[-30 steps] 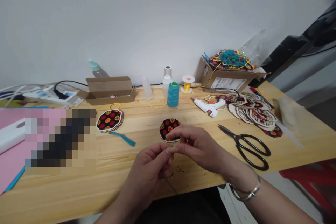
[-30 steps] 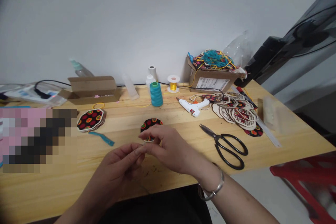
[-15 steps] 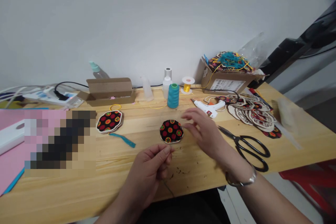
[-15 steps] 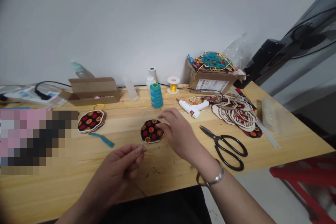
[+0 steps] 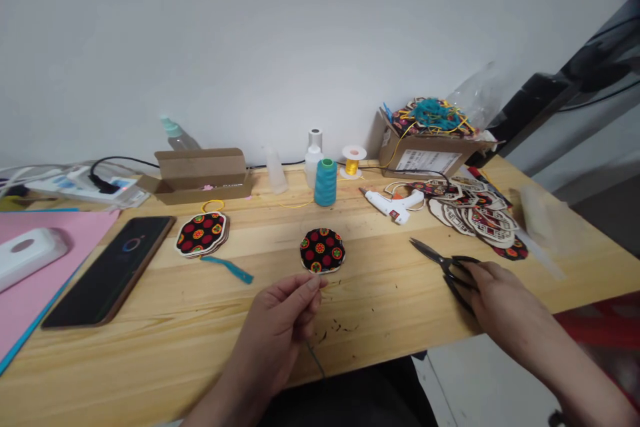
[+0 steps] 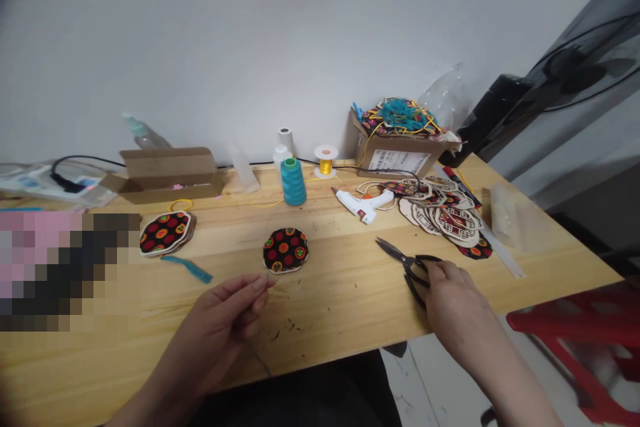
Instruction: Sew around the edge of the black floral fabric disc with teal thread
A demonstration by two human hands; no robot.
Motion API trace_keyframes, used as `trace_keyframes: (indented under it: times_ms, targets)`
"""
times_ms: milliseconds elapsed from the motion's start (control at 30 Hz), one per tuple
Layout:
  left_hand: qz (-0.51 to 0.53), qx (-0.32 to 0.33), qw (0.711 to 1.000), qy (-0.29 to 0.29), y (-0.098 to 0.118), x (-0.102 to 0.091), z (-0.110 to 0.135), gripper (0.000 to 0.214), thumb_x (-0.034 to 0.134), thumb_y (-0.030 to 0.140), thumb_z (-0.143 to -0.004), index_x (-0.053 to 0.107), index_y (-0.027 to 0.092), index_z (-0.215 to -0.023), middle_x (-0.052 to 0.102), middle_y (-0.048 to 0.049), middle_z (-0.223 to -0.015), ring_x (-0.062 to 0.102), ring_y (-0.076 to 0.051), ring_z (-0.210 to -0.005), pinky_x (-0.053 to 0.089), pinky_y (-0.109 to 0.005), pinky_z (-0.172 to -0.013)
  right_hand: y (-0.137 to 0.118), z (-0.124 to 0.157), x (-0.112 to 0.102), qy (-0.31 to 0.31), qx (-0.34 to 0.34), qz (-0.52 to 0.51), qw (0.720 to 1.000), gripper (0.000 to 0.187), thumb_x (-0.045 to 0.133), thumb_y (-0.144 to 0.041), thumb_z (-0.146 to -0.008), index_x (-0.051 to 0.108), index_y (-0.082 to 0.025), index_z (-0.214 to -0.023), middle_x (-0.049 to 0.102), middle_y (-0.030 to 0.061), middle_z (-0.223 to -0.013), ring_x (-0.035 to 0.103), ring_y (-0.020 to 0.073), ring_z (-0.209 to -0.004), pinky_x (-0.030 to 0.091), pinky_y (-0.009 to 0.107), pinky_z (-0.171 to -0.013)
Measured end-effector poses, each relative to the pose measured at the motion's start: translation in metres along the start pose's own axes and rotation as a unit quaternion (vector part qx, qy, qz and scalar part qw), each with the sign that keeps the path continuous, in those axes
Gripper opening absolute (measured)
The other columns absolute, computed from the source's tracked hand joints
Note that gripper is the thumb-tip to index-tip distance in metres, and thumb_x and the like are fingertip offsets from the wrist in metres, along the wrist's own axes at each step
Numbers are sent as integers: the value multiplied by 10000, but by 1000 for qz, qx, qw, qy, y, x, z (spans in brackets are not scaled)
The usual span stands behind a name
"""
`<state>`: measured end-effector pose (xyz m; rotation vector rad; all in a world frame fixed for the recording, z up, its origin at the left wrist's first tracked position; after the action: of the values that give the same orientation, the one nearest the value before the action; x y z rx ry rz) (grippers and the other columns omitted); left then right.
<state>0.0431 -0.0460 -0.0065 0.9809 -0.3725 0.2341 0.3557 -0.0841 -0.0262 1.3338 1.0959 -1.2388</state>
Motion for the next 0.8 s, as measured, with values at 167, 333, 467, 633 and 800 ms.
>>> trace_keyframes:
  times_ms: [167, 333, 467, 633, 800]
  targets:
    - [-3, 10, 1000, 14, 1, -1, 2, 157, 709, 270, -657, 689, 118, -695, 440, 50, -504, 264, -21, -421, 178, -150, -371, -6, -1, -7, 13, -10, -31, 999, 345, 441, -172, -726, 585, -69, -1022, 579, 167, -961, 550, 297, -900, 470, 421, -799]
    - [5, 18, 1000, 12, 2, -1, 1, 164, 707, 268, -661, 691, 112, -709, 425, 51, -500, 266, -26, -429, 174, -156, -377, -33, 3, -28, -8, -43, -243, 969, 247, 487, -263, -723, 543, -154, -937, 578, 93, -870, 578, 220, -759, 487, 343, -679]
    - [10, 20, 1000, 11, 1, 1, 1, 172, 709, 274, -663, 686, 113, -717, 421, 53, -502, 268, -26, -431, 171, -159, -383, -83, 11, -58, -115, -91, -465, 873, 184, 583, -199, -653, 530, -191, -829, 571, 18, -793, 557, 160, -728, 471, 240, -625]
    - [15, 31, 999, 6, 3, -2, 1, 177, 687, 284, -693, 675, 114, -740, 422, 56, -503, 259, -25, -421, 171, -170, -390, -119, 12, -78, -191, -148, -457, 856, 375, 655, -124, -523, 565, -194, -880, 591, 20, -874, 522, 167, -751, 437, 258, -646]
    - [27, 50, 998, 7, 10, -5, 2, 150, 679, 264, -705, 656, 117, -723, 410, 61, -494, 251, -27, -422, 166, -179, -398, -124, 7, -71, -247, -137, -447, 849, 177, 615, -212, -671, 596, -179, -843, 557, -1, -731, 458, 121, -631, 391, 226, -577]
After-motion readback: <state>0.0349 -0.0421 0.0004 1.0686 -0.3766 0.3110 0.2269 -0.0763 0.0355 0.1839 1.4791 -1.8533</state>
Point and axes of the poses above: each hand's wrist, its own z-axis away from the middle knuckle, its own x-axis out of the palm, y = z × x, the point moved 3 cm from there along -z, towards the middle knuckle
